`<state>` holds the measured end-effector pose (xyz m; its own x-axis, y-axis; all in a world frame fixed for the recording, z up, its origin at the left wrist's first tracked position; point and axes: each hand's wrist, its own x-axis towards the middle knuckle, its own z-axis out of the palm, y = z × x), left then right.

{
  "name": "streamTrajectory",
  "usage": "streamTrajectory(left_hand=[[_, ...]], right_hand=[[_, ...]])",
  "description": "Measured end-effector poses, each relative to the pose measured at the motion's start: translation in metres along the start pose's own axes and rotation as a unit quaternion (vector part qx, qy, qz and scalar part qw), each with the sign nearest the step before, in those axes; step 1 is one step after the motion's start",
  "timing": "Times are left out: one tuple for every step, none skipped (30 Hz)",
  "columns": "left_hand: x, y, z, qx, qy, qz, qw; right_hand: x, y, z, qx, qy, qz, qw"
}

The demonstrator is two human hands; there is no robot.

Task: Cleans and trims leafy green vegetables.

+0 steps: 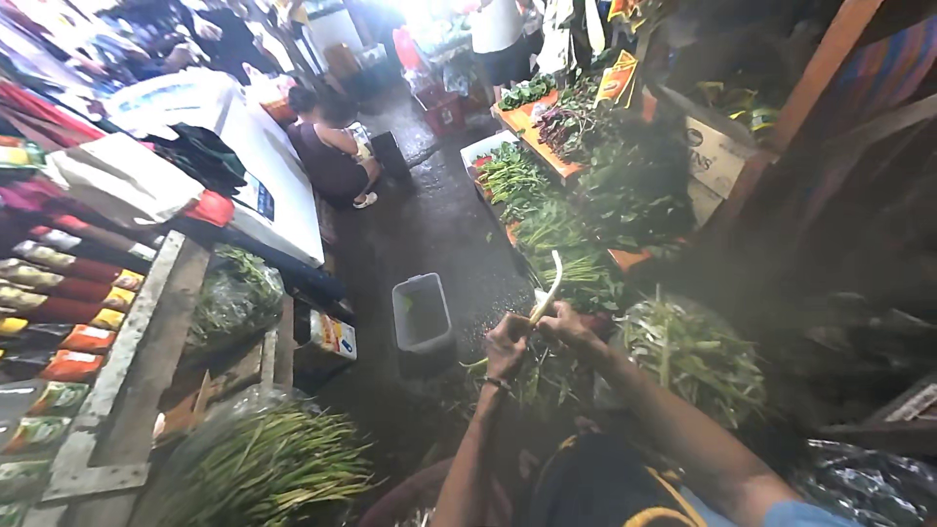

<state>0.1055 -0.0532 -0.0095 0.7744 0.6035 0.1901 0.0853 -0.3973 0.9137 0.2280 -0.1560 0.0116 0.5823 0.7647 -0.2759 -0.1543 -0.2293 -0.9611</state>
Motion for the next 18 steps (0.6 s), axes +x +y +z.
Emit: streamTrajectory(left_hand=[[-0.001, 0.001, 0.001, 0.000, -0.002, 0.002, 1.000], [-0.002, 0.003, 0.001, 0.001, -0.006, 0.004, 1.000], [-0.003, 0.004, 0.001, 0.004, -0.012, 0.007, 1.000], [-0.003, 0.006, 0.002, 0.008, -0.016, 0.015, 1.000], [-0.004, 0.008, 0.002, 0.011, -0.020, 0.020, 1.000], [-0.006, 0.009, 0.001, 0.011, -0.024, 0.019, 0.999], [-0.006, 0.011, 0.000, 0.007, -0.026, 0.009, 1.000], [-0.007, 0.012, -0.002, -0.002, -0.030, -0.011, 0.999], [-0.007, 0.012, -0.003, -0.011, -0.031, -0.029, 0.999], [-0.007, 0.010, -0.005, -0.015, -0.026, -0.037, 0.999], [-0.007, 0.008, -0.006, -0.012, -0.018, -0.037, 0.999], [-0.007, 0.006, -0.005, -0.005, -0.012, -0.033, 0.999], [-0.007, 0.004, -0.004, 0.008, -0.005, -0.022, 1.000], [-0.008, 0.001, 0.000, 0.026, 0.007, 0.003, 1.000], [-0.008, -0.002, 0.005, 0.045, 0.026, 0.046, 0.998], [-0.009, -0.006, 0.010, 0.067, 0.047, 0.093, 0.992], [-0.010, -0.008, 0.015, 0.097, 0.068, 0.133, 0.984], [-0.010, -0.009, 0.018, 0.126, 0.085, 0.154, 0.976]], right_hand=[[-0.001, 0.000, 0.000, -0.005, 0.007, 0.005, 1.000], [-0.001, 0.000, 0.000, -0.004, 0.019, 0.010, 1.000], [-0.001, 0.000, 0.000, -0.001, 0.031, 0.018, 0.999], [-0.001, 0.001, 0.001, 0.006, 0.048, 0.024, 0.999], [-0.001, 0.000, 0.002, 0.011, 0.072, 0.031, 0.997], [-0.002, -0.002, 0.001, 0.006, 0.095, 0.040, 0.995], [-0.002, -0.003, -0.001, -0.009, 0.111, 0.045, 0.993], [-0.002, -0.004, -0.006, -0.026, 0.120, 0.043, 0.991], [-0.004, -0.006, -0.011, -0.028, 0.114, 0.039, 0.992], [-0.005, -0.005, -0.015, -0.011, 0.098, 0.022, 0.995], [-0.006, -0.005, -0.018, 0.020, 0.072, 0.006, 0.997], [-0.007, -0.004, -0.019, 0.055, 0.040, -0.002, 0.998], [-0.007, -0.003, -0.018, 0.086, 0.016, -0.001, 0.996], [-0.007, -0.003, -0.015, 0.094, 0.006, 0.009, 0.995], [-0.008, -0.005, -0.011, 0.084, 0.007, 0.016, 0.996], [-0.008, -0.003, -0.009, 0.068, 0.012, 0.012, 0.998], [-0.007, 0.000, -0.007, 0.057, 0.012, -0.002, 0.998], [-0.006, 0.003, -0.007, 0.058, 0.009, -0.018, 0.998]])
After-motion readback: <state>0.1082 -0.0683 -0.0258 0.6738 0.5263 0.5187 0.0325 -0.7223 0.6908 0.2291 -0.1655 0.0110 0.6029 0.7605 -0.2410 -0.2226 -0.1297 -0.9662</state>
